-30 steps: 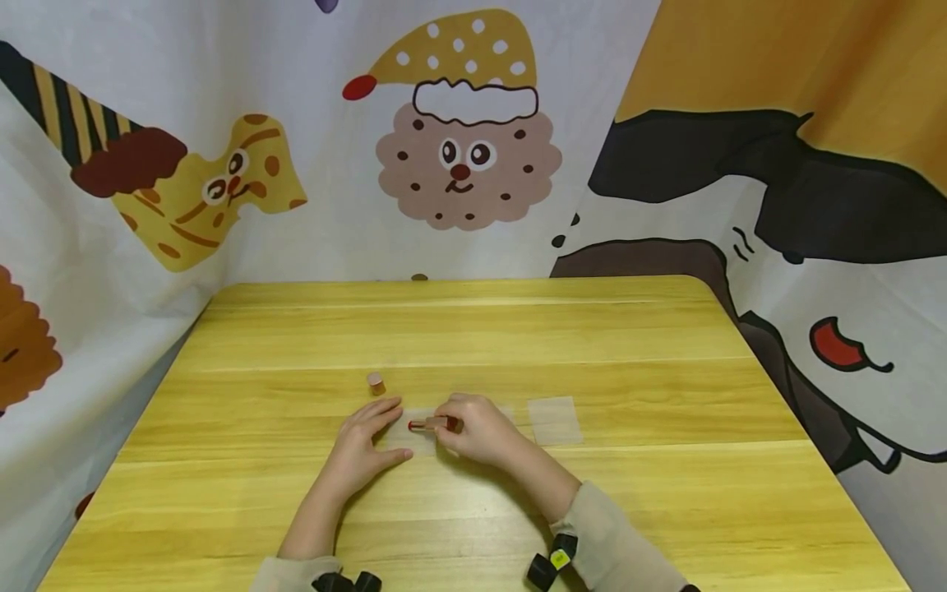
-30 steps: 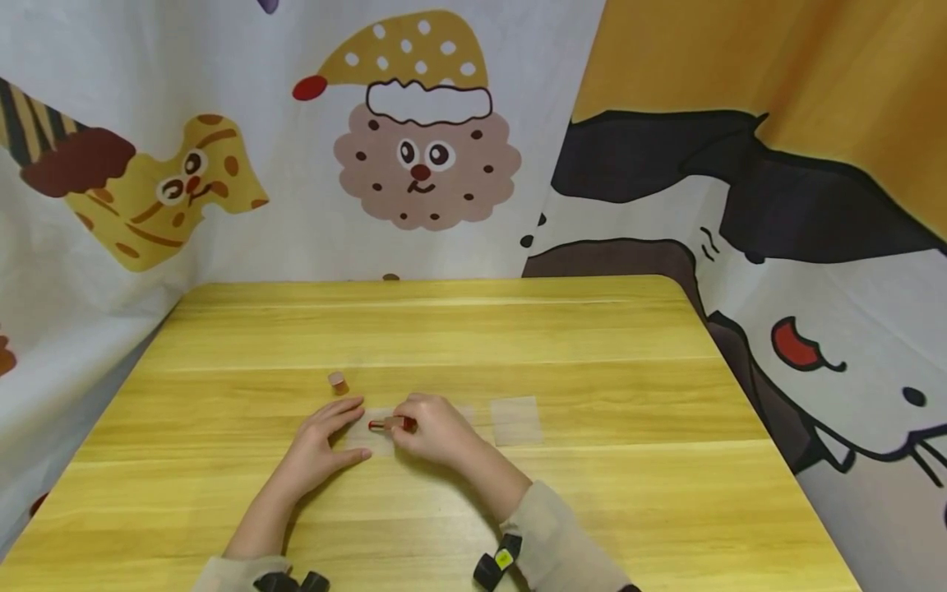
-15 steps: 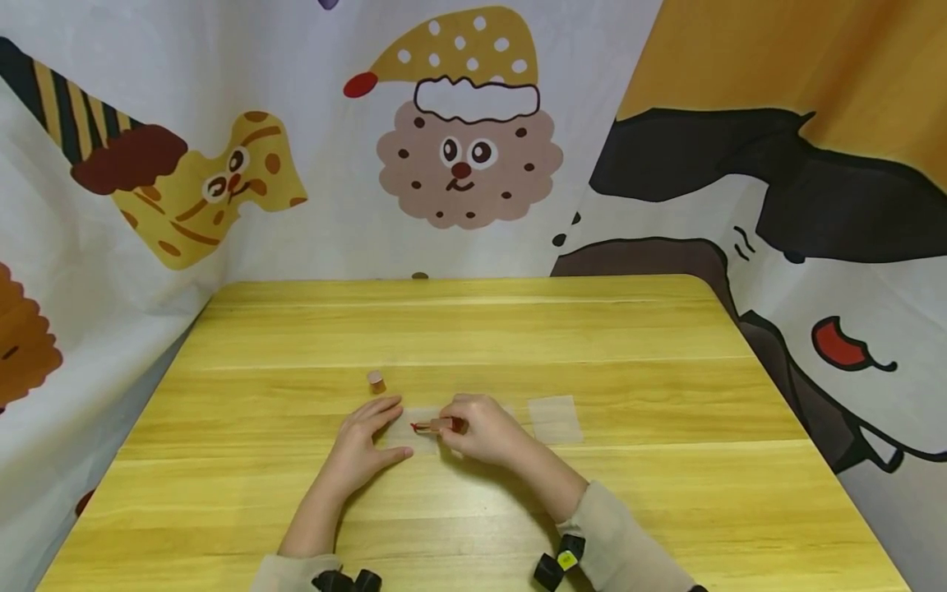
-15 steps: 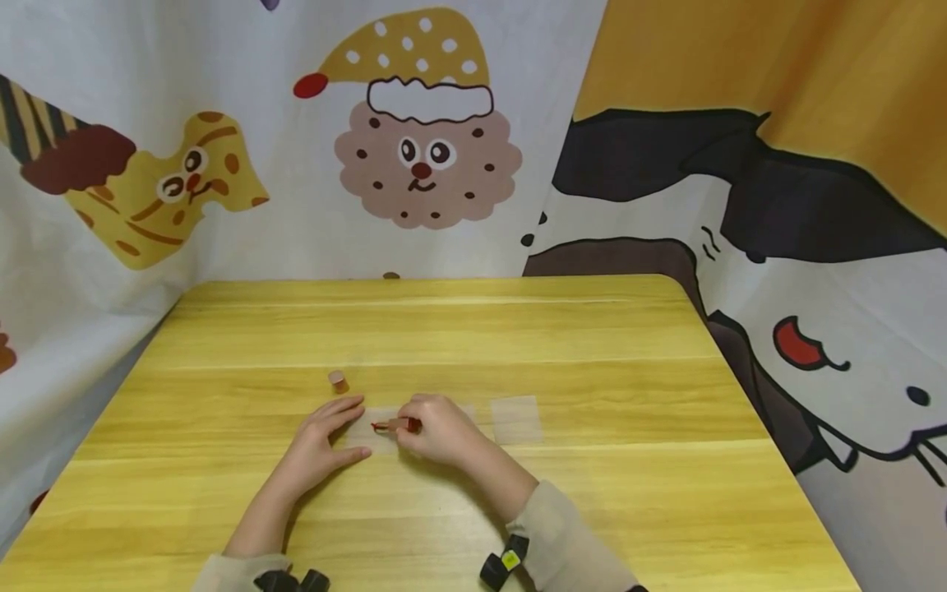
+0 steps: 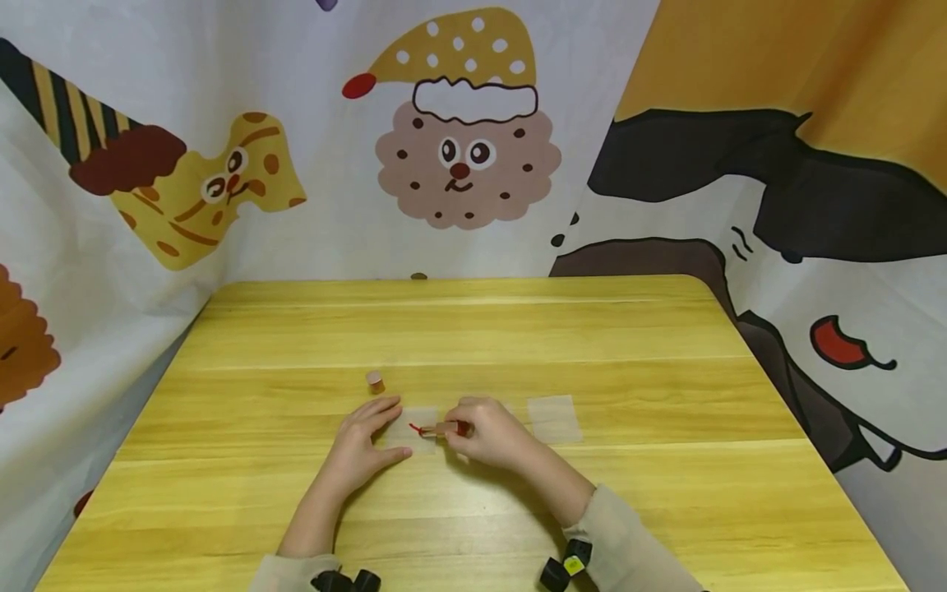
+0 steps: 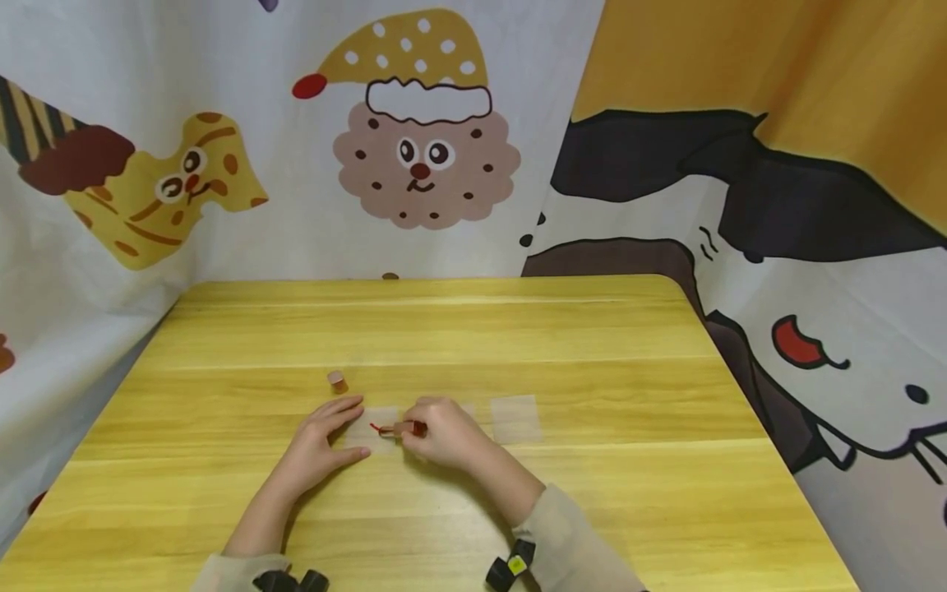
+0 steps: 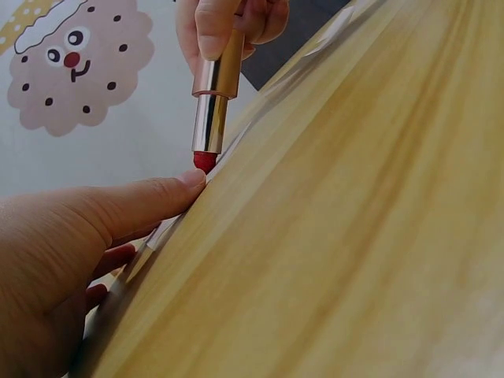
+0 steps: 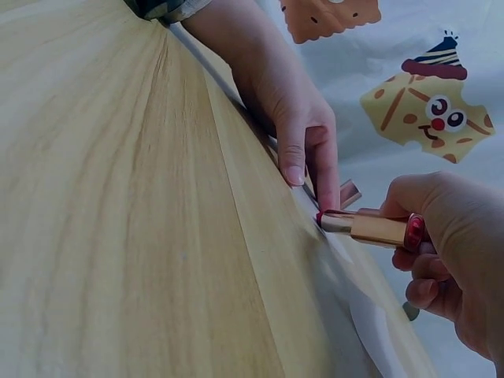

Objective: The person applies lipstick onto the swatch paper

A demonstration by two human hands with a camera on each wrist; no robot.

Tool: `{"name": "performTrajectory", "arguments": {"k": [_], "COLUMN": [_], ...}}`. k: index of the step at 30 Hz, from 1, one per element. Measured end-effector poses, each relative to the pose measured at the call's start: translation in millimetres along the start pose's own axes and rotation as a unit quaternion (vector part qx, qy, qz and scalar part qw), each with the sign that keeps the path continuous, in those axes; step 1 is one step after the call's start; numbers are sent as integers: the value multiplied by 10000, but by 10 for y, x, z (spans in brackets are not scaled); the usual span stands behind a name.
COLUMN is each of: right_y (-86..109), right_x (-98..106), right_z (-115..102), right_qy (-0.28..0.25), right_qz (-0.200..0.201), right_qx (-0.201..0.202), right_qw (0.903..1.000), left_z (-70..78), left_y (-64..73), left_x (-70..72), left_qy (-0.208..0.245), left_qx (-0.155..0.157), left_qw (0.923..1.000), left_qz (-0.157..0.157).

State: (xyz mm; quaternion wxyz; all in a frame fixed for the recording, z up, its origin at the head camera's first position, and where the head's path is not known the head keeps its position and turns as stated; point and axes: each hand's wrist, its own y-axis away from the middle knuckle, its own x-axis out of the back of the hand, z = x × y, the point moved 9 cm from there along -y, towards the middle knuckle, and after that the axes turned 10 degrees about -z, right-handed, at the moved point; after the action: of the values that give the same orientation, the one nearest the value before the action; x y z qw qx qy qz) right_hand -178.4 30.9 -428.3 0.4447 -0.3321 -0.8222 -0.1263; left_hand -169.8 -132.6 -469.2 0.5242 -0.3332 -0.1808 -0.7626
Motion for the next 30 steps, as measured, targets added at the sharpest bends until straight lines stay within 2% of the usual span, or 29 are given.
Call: {"name": "performTrajectory", "arguments": {"k": [8, 15, 30], "right_y": [35, 93, 190], "right_x": [11, 51, 163], "right_z": [17, 75, 134], "right_qy": [-92, -466, -939], "right_qz": [96, 340, 934], "right_qx": [-80, -200, 86], "right_qw": [9999, 9981, 9912], "left_z": [12, 18, 10], "left_y": [-2, 1, -2], "left_x": [-8, -10, -3], "left_qy": [-10, -61, -72], "left_qx": [-79, -130, -78], "left_qw": [10000, 9998, 9999], "left_qz": [30, 105, 70]}}
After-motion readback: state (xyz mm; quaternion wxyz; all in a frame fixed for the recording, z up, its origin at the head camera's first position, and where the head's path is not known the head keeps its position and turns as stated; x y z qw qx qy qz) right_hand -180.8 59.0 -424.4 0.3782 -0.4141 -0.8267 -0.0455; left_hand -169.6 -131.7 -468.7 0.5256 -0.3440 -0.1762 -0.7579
